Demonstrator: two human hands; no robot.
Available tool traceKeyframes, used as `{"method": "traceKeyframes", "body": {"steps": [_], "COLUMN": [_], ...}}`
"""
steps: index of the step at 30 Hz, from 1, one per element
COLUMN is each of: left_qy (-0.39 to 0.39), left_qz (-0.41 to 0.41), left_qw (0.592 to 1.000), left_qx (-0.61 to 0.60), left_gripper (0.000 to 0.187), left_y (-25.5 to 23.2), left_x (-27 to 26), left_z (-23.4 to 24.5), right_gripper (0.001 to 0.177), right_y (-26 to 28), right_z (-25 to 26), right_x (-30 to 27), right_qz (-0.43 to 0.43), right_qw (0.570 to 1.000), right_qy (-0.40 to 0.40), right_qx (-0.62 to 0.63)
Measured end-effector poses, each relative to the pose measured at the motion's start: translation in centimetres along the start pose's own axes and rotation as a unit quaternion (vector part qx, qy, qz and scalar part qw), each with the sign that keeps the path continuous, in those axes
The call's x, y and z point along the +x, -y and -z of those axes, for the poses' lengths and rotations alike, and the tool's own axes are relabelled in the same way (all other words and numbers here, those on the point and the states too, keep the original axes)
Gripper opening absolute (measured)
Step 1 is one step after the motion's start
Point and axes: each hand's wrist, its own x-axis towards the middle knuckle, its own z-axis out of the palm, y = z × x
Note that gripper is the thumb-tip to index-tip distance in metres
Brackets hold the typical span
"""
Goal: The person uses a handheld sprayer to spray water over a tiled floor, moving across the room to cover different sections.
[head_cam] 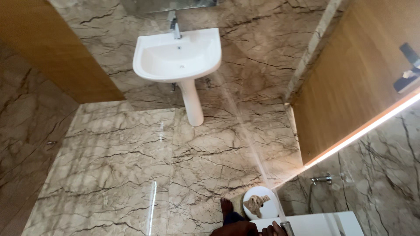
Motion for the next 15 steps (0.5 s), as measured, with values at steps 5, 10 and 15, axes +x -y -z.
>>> {"method": "traceKeyframes", "body": {"steps": [5, 10, 15], "left_qy": [0.045, 0.074, 0.051], "left_qz": [-0.007, -0.013, 0.005], "left_qw": [0.999, 0.997, 0.998], "left_qx": [0.015, 0.019, -0.020], "left_gripper": [0.029, 0.032, 0.034], "left_y": [-0.5, -1.4, -4.9], "left_x": [0.0, -1.0, -4.1], "left_z": [-0.1, 1.6, 5.7], "right_gripper": [0.056, 0.047, 0.041], "right_y": [0.1, -0.9, -3.7], "right_z": [-0.6, -3.6, -7.8], "right_x": [-1.2, -0.9, 1.7], "right_qz": [0.007, 0.049, 0.080], "right_qw": [0.997, 0.995, 0.965], "right_qy": [-0.076, -0.066, -0.248], "right_qx": [-0.023, -0.053, -0.039]}}
